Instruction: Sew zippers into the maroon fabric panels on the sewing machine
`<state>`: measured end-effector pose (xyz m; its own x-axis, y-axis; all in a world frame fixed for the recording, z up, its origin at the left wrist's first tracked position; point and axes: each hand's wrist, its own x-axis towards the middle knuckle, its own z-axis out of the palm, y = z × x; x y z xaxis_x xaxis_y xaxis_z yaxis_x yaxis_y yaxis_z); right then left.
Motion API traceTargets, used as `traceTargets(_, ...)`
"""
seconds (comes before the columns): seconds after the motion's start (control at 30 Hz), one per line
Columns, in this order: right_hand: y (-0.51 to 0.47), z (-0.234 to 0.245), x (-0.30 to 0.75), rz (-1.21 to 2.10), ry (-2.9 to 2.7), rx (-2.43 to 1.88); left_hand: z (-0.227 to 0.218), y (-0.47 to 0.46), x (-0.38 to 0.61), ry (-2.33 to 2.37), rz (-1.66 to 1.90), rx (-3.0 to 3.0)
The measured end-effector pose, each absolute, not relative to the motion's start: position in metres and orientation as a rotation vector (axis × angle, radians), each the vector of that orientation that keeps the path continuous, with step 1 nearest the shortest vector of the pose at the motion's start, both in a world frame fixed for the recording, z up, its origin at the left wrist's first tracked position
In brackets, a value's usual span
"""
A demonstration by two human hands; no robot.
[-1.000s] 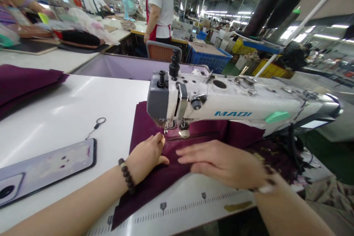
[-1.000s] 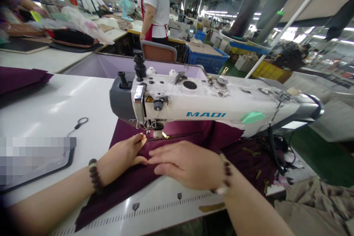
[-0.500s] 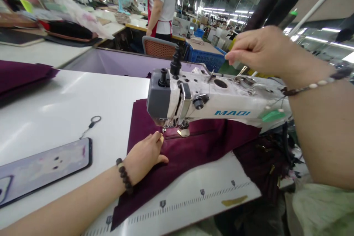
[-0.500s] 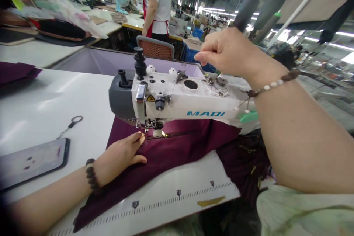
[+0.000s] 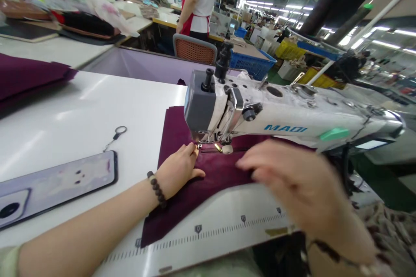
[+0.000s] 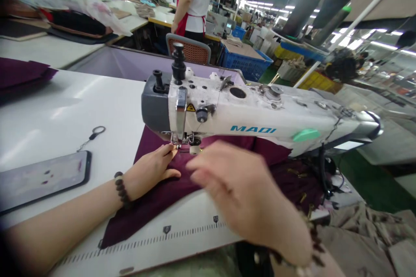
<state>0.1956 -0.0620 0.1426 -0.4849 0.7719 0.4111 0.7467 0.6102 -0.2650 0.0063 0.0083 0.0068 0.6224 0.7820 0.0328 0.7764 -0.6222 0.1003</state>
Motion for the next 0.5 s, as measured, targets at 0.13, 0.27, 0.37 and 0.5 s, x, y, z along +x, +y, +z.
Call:
traceTargets(0.13, -0.051, 0.058, 0.168, 0.231, -2.441, -1.525, 0.003, 0.010, 0.005, 1.308, 0.153, 2.790)
traceTargets(0.27, -0.020, 0.017, 0.164, 0.362, -2.338, -1.577, 0.000, 0.010, 0.004, 1.311, 0.157, 2.822)
traceTargets(0.37, -0.015, 0.011, 0.169, 0.439, -2.323, -1.515, 0.000, 0.010, 0.004, 1.309, 0.177, 2.826)
traceTargets(0.5, -0.017, 0.007, 0.174, 0.453, -2.321, -1.479, 0.000, 0.010, 0.005, 1.310, 0.161, 2.822)
